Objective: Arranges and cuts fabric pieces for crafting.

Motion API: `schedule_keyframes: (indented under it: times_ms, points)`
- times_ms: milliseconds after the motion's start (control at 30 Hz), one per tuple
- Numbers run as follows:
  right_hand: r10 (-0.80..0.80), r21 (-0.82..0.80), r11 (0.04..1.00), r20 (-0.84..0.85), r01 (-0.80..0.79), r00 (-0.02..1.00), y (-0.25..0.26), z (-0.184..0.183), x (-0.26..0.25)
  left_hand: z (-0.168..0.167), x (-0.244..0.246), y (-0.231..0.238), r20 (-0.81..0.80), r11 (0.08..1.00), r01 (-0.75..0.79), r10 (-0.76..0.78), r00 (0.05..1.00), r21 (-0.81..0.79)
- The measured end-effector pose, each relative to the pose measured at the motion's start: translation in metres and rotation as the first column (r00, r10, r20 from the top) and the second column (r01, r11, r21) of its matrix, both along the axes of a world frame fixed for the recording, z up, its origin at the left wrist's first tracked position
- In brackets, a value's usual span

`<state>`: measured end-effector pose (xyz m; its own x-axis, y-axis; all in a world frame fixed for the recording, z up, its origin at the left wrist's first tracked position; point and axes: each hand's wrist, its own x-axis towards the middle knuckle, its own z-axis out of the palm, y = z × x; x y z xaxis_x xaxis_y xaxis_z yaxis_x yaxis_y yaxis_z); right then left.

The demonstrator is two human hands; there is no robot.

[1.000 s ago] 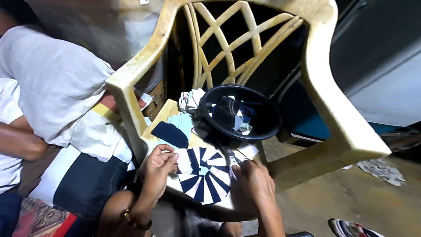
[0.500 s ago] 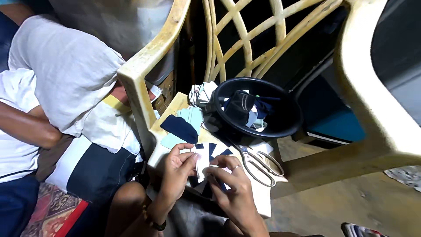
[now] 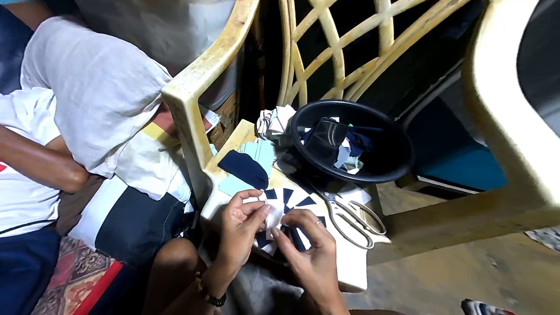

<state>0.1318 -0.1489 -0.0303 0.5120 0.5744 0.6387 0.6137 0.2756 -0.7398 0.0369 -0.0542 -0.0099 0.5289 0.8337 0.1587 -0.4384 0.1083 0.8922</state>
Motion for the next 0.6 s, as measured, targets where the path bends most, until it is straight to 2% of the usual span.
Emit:
schedule_keyframes:
  times_ms: [133,267,333,500,600]
  points:
    - [0.047,0.030,0.999,-0.168,-0.042,0.985,0.002,-0.002,-0.002,-0.004,-0.001,-0.001,0.045,0.996,0.028,-0.032,0.998,0.080]
    - [0.029,0.033,0.999,-0.160,-0.024,0.987,0.001,-0.004,0.000,-0.011,-0.002,0.000,0.069,0.986,0.084,-0.095,0.993,0.147]
    - [0.034,0.007,0.999,-0.154,-0.033,0.987,-0.002,-0.002,0.001,-0.009,-0.003,-0.001,0.058,0.990,0.097,-0.103,0.993,0.105]
    - [0.075,-0.027,0.996,-0.170,-0.080,0.983,-0.007,0.002,0.003,0.004,-0.007,-0.002,-0.008,0.986,0.117,-0.118,0.993,-0.115]
    - [0.111,-0.018,0.993,-0.198,-0.117,0.974,-0.008,0.003,0.006,0.010,-0.007,0.000,-0.039,0.978,0.114,-0.122,0.992,-0.176]
